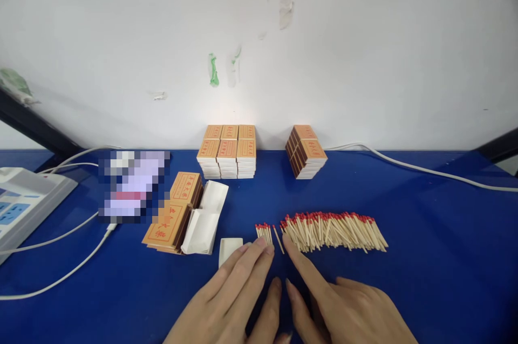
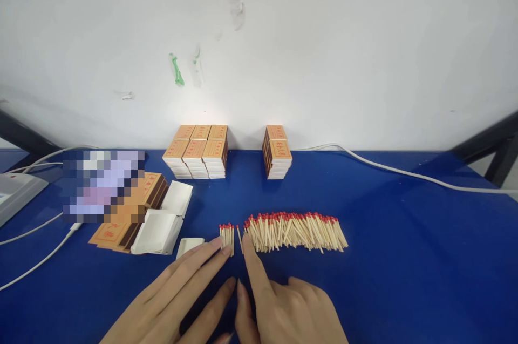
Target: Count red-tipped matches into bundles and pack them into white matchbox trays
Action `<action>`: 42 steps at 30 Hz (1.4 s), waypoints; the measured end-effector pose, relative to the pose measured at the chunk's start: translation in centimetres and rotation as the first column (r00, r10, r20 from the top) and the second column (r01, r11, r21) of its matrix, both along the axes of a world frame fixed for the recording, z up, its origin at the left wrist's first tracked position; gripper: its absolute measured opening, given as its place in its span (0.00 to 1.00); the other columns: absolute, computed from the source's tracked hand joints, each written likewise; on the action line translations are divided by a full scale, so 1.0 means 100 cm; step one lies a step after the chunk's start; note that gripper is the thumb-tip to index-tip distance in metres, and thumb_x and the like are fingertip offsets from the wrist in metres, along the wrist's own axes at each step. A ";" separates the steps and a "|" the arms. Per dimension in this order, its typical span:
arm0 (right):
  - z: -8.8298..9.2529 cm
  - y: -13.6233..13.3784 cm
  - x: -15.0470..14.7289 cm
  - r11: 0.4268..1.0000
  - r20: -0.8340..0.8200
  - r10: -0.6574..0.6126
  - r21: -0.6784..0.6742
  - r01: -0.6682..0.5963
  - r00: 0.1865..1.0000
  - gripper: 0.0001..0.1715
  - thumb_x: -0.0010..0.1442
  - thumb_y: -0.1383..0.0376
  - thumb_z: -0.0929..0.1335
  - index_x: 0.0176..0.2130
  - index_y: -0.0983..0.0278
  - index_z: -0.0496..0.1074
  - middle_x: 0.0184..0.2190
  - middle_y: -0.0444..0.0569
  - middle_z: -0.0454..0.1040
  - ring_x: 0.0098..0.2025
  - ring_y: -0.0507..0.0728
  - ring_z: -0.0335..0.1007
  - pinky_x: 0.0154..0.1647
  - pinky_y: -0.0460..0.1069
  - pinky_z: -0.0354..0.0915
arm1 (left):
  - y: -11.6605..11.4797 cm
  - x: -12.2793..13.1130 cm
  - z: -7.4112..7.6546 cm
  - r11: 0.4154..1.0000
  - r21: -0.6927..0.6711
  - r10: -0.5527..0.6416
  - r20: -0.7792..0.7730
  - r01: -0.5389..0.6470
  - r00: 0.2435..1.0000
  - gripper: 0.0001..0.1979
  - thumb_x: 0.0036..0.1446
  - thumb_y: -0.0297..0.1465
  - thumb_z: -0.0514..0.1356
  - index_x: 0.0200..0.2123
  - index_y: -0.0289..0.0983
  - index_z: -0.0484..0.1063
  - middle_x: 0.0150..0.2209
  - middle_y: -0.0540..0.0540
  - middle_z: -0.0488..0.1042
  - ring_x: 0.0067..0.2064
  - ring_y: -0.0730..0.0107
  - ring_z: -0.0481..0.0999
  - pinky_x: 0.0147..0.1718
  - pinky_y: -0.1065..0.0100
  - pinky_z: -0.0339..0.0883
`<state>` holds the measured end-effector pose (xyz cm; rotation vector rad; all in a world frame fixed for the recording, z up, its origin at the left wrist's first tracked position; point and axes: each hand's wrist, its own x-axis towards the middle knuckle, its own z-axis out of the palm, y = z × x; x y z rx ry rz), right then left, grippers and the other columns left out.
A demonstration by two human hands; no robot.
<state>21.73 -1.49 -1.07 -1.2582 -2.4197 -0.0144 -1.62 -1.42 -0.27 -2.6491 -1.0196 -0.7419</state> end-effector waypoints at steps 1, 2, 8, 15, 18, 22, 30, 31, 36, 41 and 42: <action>0.001 0.000 0.000 1.000 -0.008 -0.005 0.009 0.005 1.000 0.39 0.74 0.70 0.64 0.78 0.74 0.56 0.21 0.35 0.77 0.15 0.53 0.71 0.17 0.50 0.59 | 0.000 0.000 0.000 1.000 0.005 -0.003 0.003 0.003 1.000 0.17 0.82 0.36 0.55 0.53 0.35 0.83 0.66 0.37 0.79 0.78 0.58 0.63 0.79 0.60 0.50; 0.001 0.001 -0.001 1.000 -0.013 -0.007 0.013 0.007 1.000 0.39 0.74 0.70 0.64 0.78 0.74 0.56 0.21 0.35 0.77 0.15 0.52 0.71 0.17 0.50 0.59 | 0.000 0.000 0.000 1.000 0.010 -0.006 0.005 0.006 1.000 0.17 0.82 0.36 0.55 0.52 0.35 0.83 0.65 0.37 0.79 0.78 0.58 0.65 0.78 0.60 0.52; -0.001 0.001 0.000 1.000 -0.003 -0.014 0.020 0.014 1.000 0.38 0.75 0.69 0.63 0.78 0.74 0.57 0.19 0.34 0.75 0.14 0.52 0.70 0.17 0.50 0.58 | 0.002 -0.002 0.003 1.000 0.022 -0.008 -0.008 0.009 1.000 0.17 0.82 0.36 0.55 0.52 0.35 0.83 0.65 0.37 0.79 0.78 0.58 0.65 0.78 0.60 0.52; -0.002 0.002 -0.002 0.999 0.008 -0.014 0.037 0.013 1.000 0.36 0.77 0.68 0.62 0.78 0.77 0.57 0.19 0.33 0.74 0.14 0.51 0.69 0.17 0.51 0.58 | 0.000 -0.002 0.004 1.000 0.016 -0.014 0.001 0.014 1.000 0.18 0.83 0.36 0.53 0.52 0.36 0.83 0.65 0.38 0.80 0.81 0.59 0.57 0.79 0.61 0.48; -0.001 0.001 -0.001 1.000 -0.004 -0.007 0.020 0.007 1.000 0.36 0.77 0.68 0.62 0.78 0.76 0.56 0.19 0.33 0.74 0.14 0.51 0.69 0.17 0.51 0.59 | 0.000 -0.002 0.004 1.000 -0.001 -0.014 0.006 0.014 1.000 0.18 0.83 0.35 0.53 0.53 0.35 0.83 0.66 0.37 0.78 0.80 0.58 0.58 0.79 0.60 0.50; 0.000 -0.001 0.000 1.000 -0.014 -0.009 0.027 0.010 1.000 0.38 0.75 0.69 0.63 0.79 0.74 0.56 0.19 0.33 0.75 0.14 0.52 0.69 0.17 0.50 0.58 | 0.002 -0.001 0.001 1.000 0.021 -0.010 -0.011 0.010 1.000 0.19 0.84 0.36 0.52 0.54 0.37 0.83 0.66 0.39 0.78 0.80 0.59 0.59 0.78 0.61 0.50; 0.002 0.000 -0.001 0.999 -0.004 -0.029 0.046 0.029 1.000 0.35 0.75 0.68 0.63 0.76 0.71 0.64 0.16 0.35 0.71 0.13 0.52 0.67 0.17 0.47 0.57 | 0.001 -0.002 0.005 0.999 0.040 -0.013 -0.054 0.016 0.998 0.17 0.83 0.36 0.53 0.54 0.37 0.83 0.66 0.39 0.79 0.76 0.57 0.67 0.77 0.59 0.56; 0.002 0.000 -0.001 0.998 -0.004 -0.030 0.047 0.031 1.000 0.34 0.75 0.68 0.63 0.75 0.71 0.65 0.16 0.35 0.71 0.12 0.52 0.67 0.18 0.47 0.57 | 0.002 -0.001 0.005 0.999 0.039 -0.011 -0.054 0.013 0.998 0.18 0.83 0.36 0.53 0.54 0.38 0.83 0.66 0.39 0.79 0.76 0.57 0.67 0.77 0.59 0.56; 0.000 -0.002 0.001 0.999 -0.009 -0.031 0.025 0.031 0.999 0.31 0.75 0.67 0.63 0.72 0.70 0.70 0.16 0.37 0.72 0.13 0.52 0.69 0.18 0.47 0.58 | 0.004 -0.001 0.001 0.996 0.087 -0.022 0.026 0.020 0.999 0.19 0.83 0.36 0.52 0.50 0.37 0.84 0.64 0.38 0.80 0.78 0.58 0.64 0.77 0.61 0.54; -0.001 -0.001 0.002 1.000 -0.023 -0.003 -0.026 0.002 1.000 0.34 0.76 0.68 0.63 0.76 0.70 0.63 0.18 0.35 0.74 0.14 0.52 0.70 0.17 0.47 0.59 | 0.000 -0.005 0.001 1.000 0.021 -0.007 -0.033 0.008 0.999 0.18 0.83 0.35 0.53 0.54 0.37 0.83 0.66 0.38 0.78 0.79 0.57 0.62 0.77 0.59 0.55; -0.001 -0.001 0.001 0.999 -0.026 0.008 -0.031 -0.009 1.000 0.35 0.76 0.68 0.63 0.77 0.71 0.61 0.18 0.34 0.75 0.14 0.52 0.70 0.17 0.48 0.59 | 0.000 -0.005 0.001 1.000 0.023 -0.008 -0.028 0.009 1.000 0.18 0.83 0.35 0.53 0.54 0.37 0.83 0.66 0.38 0.78 0.79 0.57 0.61 0.78 0.59 0.55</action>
